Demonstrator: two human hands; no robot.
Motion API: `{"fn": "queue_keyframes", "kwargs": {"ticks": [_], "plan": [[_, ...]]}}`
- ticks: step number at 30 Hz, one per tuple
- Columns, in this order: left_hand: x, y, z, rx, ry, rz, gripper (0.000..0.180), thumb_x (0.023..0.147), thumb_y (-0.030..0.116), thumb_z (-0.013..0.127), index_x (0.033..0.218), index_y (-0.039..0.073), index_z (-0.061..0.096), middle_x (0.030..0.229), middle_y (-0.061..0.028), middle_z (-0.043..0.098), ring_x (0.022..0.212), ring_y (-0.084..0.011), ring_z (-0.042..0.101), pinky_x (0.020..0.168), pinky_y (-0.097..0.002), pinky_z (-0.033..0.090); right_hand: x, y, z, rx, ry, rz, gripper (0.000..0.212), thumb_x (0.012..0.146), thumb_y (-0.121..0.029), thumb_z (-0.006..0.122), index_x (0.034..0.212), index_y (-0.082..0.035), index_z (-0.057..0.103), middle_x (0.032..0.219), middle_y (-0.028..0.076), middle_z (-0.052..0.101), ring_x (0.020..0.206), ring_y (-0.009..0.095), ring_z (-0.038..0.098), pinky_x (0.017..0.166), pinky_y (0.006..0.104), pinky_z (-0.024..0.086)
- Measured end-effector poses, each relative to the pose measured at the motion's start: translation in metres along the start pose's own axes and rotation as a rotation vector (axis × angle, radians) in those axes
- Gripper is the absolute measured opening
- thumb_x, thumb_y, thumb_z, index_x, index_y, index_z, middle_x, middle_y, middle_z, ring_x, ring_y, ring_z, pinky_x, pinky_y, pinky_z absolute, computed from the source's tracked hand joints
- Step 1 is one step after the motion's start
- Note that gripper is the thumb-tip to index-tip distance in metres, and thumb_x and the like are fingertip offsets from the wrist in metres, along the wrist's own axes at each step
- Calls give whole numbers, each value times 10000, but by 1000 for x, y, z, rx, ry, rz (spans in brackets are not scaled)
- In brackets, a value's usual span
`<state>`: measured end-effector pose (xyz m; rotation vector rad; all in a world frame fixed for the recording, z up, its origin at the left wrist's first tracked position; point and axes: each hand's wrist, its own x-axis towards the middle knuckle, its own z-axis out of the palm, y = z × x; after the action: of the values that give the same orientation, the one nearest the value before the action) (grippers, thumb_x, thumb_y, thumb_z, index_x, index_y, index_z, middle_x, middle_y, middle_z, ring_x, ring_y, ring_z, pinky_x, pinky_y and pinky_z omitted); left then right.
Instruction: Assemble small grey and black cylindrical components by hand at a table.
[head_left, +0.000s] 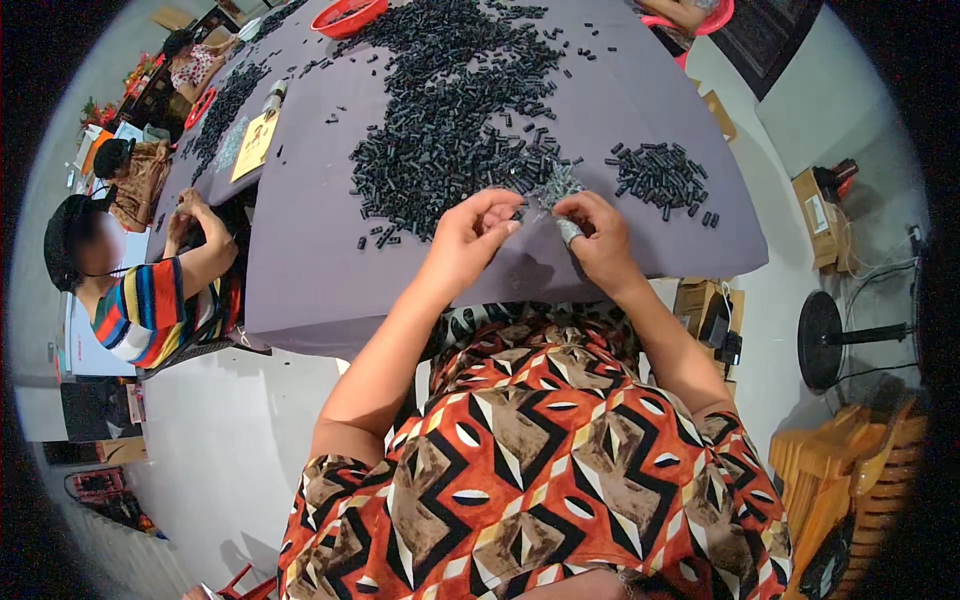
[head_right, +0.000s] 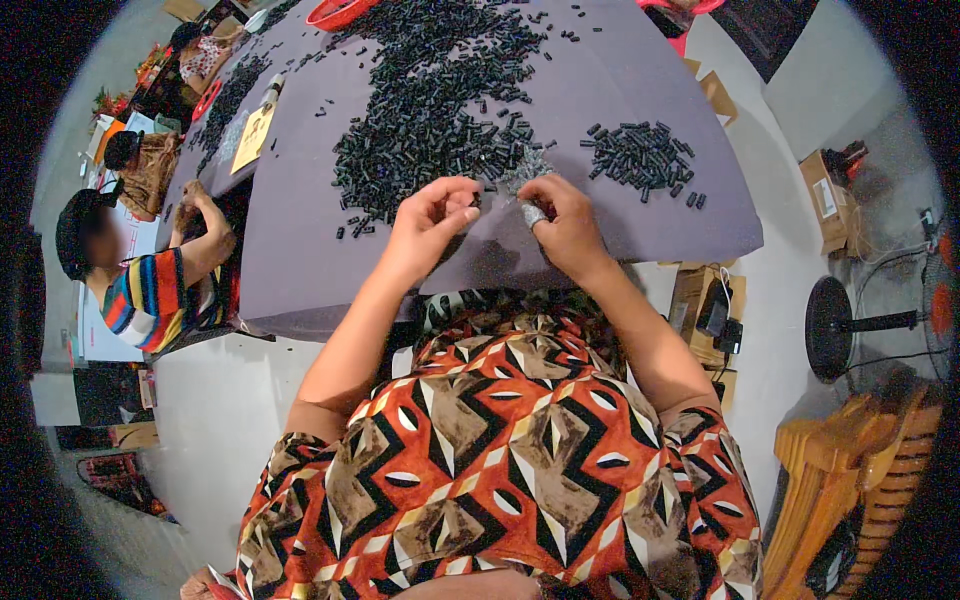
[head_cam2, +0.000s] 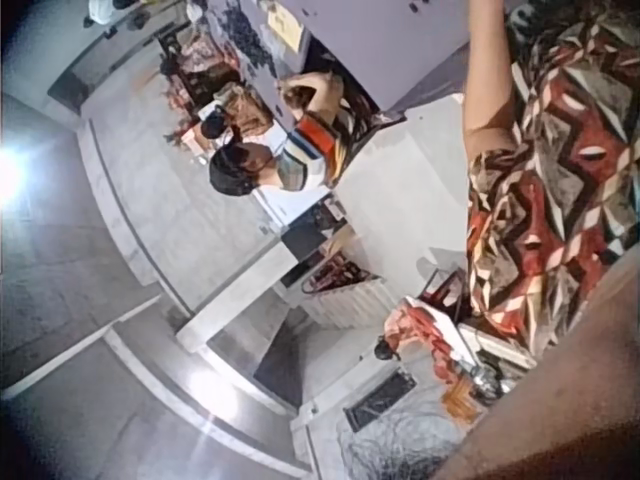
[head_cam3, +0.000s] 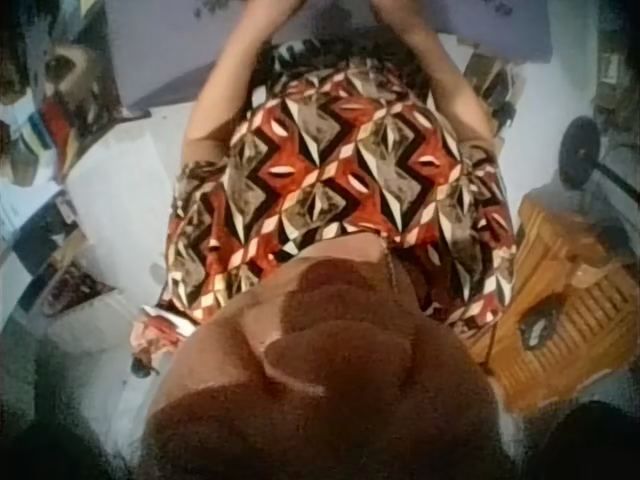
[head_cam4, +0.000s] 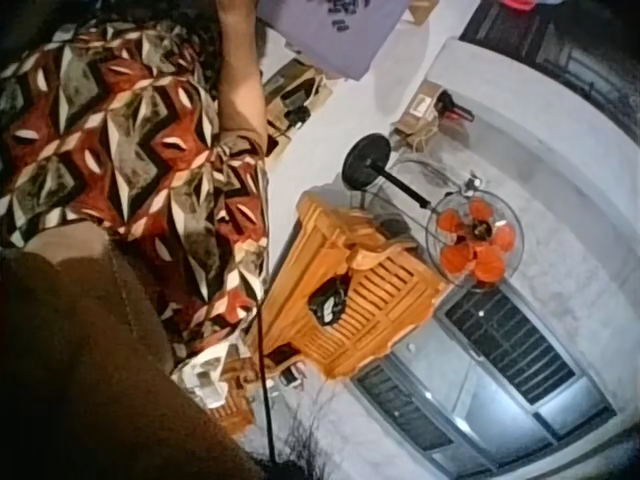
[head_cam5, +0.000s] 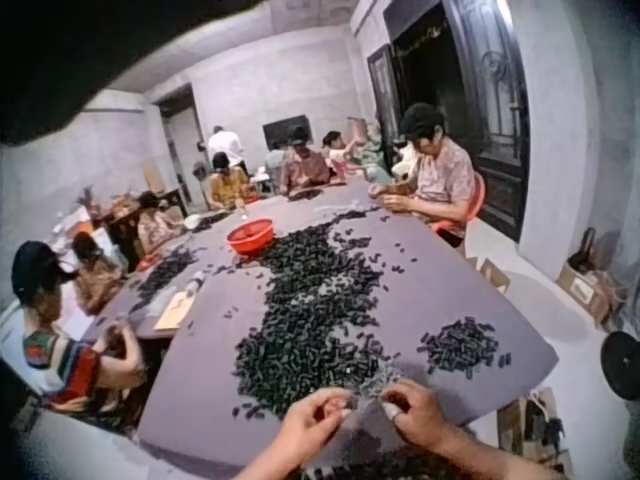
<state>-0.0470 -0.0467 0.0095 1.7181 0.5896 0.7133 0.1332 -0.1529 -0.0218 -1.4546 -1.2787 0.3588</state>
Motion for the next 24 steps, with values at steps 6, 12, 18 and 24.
{"fn": "queue_keyframes", "kwargs": {"ticks": [6, 12, 18, 24], "plan": [[-10, 7, 2, -282, -48, -151, 137, 891, 55, 647, 1021, 18, 668, 852, -6, 659, 753, -51, 591, 680, -191, 470, -3, -4, 0, 23, 29, 15, 243, 758, 46, 618, 995, -7, 616, 906, 99, 627, 812, 193, 637, 727, 298, 506], [-9, -14, 3, -547, 76, -289, 79, 917, 121, 644, 966, 60, 656, 804, -19, 671, 664, -90, 623, 613, -206, 494, -9, -19, 3, 138, -16, 106, 237, 782, 47, 641, 1009, -24, 638, 919, 67, 670, 849, 142, 653, 768, 270, 520], [-14, -12, 18, -904, 118, -430, 92, 914, 141, 657, 934, 53, 642, 774, -21, 657, 637, -103, 632, 561, -209, 526, -11, -36, 9, 352, -51, 99, 229, 788, 37, 663, 1007, -27, 642, 894, 37, 678, 820, 106, 645, 750, 253, 525], [-18, -14, 22, -915, 115, -467, 98, 911, 122, 654, 964, 41, 643, 809, -40, 670, 666, -127, 663, 570, -226, 552, -12, -36, 9, 272, -141, 153, 203, 784, 41, 643, 979, -16, 639, 892, 41, 670, 810, 98, 636, 723, 251, 520]]}}
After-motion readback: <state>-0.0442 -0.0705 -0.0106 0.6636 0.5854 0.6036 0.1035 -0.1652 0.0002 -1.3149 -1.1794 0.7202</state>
